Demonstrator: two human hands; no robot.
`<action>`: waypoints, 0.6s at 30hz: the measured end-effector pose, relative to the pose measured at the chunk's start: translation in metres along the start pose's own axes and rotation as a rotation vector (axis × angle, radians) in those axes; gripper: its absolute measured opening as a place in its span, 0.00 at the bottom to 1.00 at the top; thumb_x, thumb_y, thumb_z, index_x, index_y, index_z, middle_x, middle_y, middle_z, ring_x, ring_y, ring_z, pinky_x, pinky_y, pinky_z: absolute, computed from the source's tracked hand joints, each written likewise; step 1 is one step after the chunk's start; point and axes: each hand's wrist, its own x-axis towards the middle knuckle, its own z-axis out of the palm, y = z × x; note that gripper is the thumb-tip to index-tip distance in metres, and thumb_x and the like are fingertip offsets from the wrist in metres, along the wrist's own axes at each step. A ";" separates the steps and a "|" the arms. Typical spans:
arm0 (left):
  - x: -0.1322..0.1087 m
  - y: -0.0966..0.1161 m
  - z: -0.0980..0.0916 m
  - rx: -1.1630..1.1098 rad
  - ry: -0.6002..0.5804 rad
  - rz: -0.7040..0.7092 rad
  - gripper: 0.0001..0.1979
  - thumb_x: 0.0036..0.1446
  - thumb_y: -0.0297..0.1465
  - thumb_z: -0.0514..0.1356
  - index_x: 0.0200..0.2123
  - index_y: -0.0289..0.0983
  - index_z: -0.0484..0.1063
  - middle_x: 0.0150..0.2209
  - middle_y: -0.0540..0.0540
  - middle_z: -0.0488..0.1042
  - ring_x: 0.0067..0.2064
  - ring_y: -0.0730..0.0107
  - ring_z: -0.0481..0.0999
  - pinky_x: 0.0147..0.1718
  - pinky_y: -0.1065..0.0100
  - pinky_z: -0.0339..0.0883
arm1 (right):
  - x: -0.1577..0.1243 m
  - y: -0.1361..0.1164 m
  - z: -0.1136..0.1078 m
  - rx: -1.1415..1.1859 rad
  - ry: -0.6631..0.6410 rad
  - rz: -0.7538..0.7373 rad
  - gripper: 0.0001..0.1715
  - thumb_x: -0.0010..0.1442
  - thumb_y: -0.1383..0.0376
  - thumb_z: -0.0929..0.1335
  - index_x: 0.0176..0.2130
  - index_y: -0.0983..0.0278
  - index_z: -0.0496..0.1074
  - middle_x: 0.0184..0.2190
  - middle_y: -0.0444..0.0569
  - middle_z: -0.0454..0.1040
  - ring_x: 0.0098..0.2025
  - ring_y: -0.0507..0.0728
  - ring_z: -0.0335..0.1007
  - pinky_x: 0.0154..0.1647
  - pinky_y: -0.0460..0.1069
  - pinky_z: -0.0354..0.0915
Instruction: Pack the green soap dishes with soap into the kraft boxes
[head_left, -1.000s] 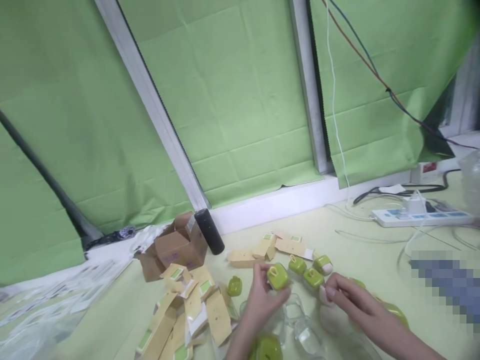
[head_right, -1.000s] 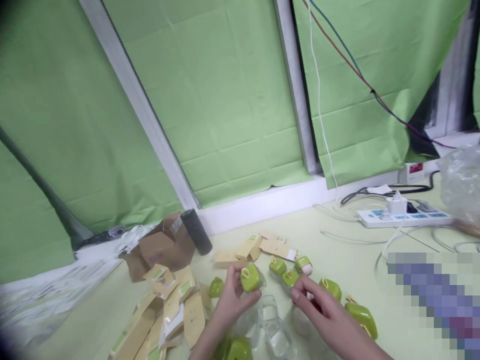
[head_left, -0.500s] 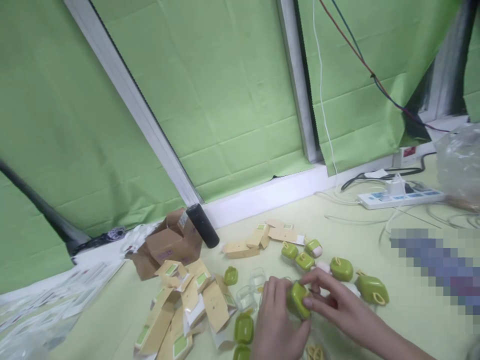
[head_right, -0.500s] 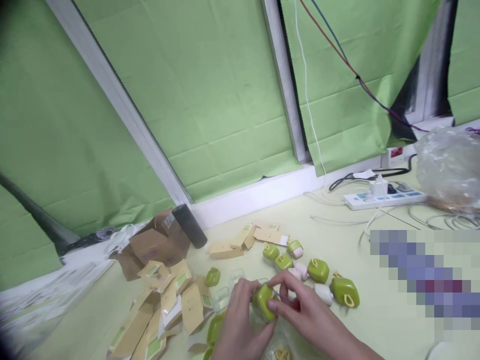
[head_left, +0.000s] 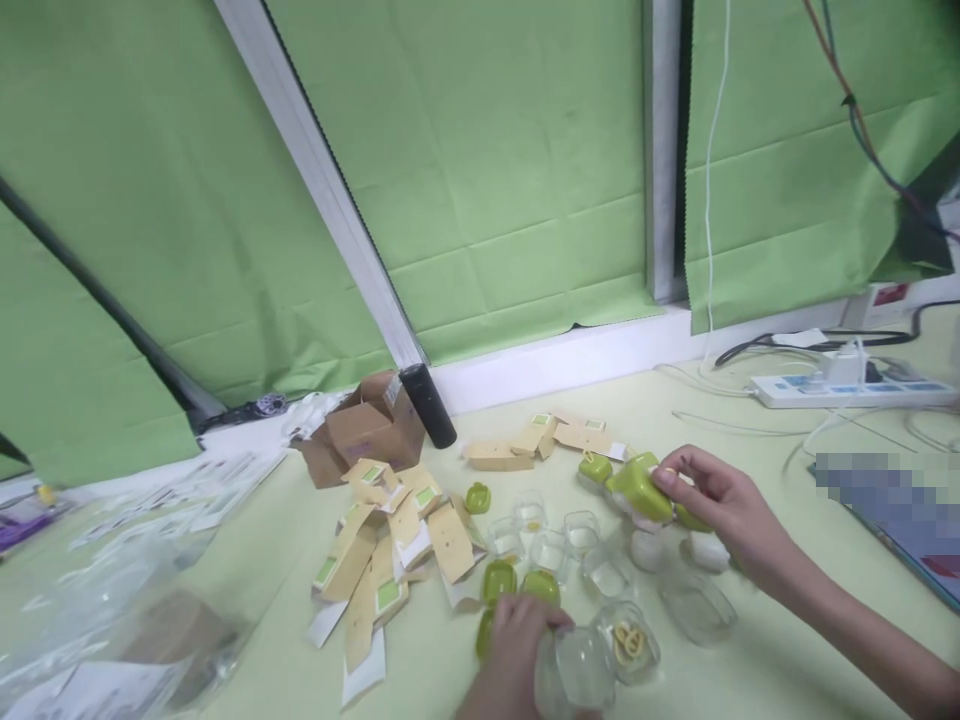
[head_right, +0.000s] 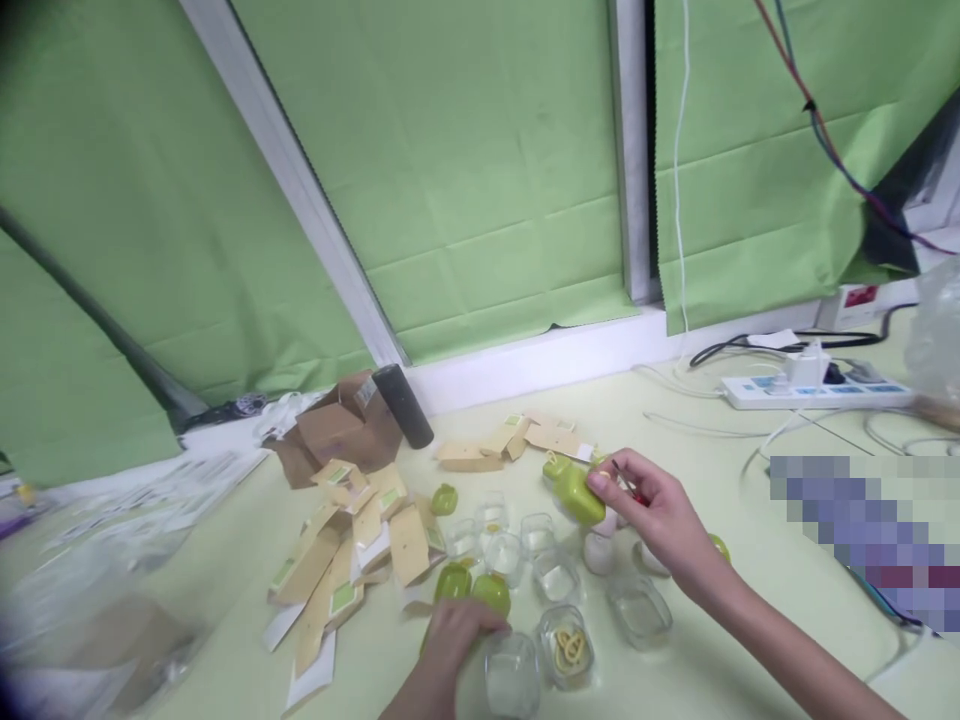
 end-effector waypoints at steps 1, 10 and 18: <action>-0.001 -0.010 0.005 0.028 -0.035 -0.016 0.28 0.27 0.34 0.70 0.38 0.38 0.70 0.39 0.42 0.71 0.44 0.51 0.64 0.45 0.54 0.57 | -0.001 0.004 0.003 -0.015 -0.039 0.001 0.19 0.55 0.48 0.67 0.28 0.61 0.66 0.23 0.40 0.64 0.23 0.51 0.57 0.22 0.45 0.54; 0.011 0.043 -0.022 -0.270 0.206 -0.037 0.44 0.41 0.41 0.66 0.60 0.43 0.50 0.57 0.38 0.58 0.53 0.50 0.61 0.49 0.54 0.56 | -0.001 0.003 0.028 0.019 -0.345 0.070 0.20 0.50 0.51 0.71 0.24 0.63 0.65 0.22 0.39 0.61 0.25 0.51 0.55 0.25 0.46 0.52; 0.055 0.070 -0.007 -1.135 0.082 0.091 0.16 0.55 0.44 0.56 0.37 0.40 0.57 0.34 0.49 0.69 0.25 0.76 0.66 0.25 0.71 0.59 | -0.010 0.000 0.023 0.255 -0.390 0.195 0.24 0.62 0.47 0.58 0.27 0.62 0.57 0.21 0.35 0.50 0.19 0.46 0.37 0.19 0.45 0.38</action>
